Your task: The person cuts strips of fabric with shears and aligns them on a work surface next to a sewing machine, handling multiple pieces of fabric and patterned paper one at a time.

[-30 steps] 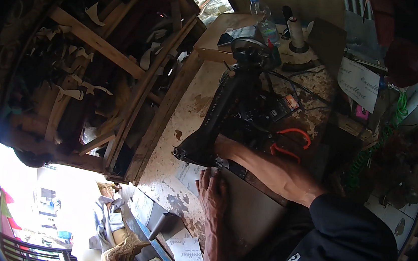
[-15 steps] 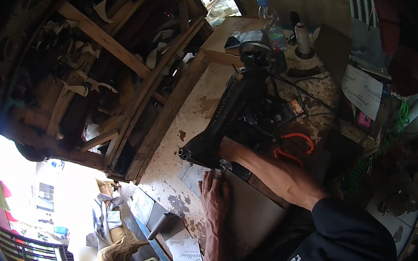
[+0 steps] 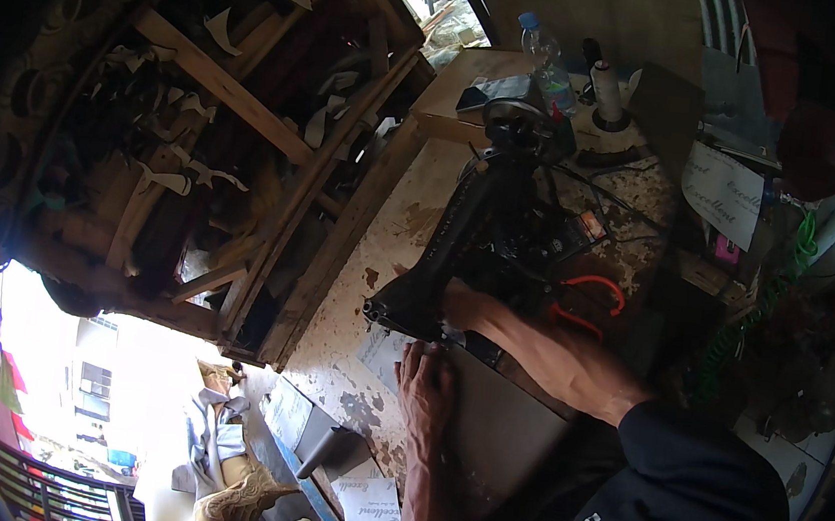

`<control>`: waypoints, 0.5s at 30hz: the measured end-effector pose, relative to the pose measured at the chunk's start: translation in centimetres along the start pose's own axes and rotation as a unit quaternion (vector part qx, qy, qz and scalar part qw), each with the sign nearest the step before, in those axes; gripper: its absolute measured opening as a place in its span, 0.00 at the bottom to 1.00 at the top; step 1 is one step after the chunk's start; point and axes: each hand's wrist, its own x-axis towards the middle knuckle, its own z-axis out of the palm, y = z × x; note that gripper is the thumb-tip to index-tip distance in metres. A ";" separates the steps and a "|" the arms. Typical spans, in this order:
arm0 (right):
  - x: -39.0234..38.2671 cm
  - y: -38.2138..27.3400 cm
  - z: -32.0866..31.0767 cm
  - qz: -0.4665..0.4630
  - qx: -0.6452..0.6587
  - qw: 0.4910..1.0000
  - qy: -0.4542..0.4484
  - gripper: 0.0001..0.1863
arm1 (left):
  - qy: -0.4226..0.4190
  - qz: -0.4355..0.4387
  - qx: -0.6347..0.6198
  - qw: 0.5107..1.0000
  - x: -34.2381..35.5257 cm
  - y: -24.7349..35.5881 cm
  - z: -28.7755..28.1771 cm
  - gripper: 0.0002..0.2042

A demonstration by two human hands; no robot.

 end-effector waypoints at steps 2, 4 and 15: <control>0.2 0.3 -1.1 -0.241 -0.216 0.946 -0.011 0.11 | 0.002 0.003 -0.002 1.000 0.3 -0.1 -0.2 0.20; -0.2 0.5 -2.3 -0.453 -0.410 0.792 -0.025 0.12 | -0.002 0.018 -0.003 1.000 0.3 -0.5 -0.6 0.20; -19.5 -6.6 -5.6 -0.263 -0.805 0.490 0.208 0.17 | -0.059 -0.063 0.010 0.996 -5.1 -4.4 -4.6 0.21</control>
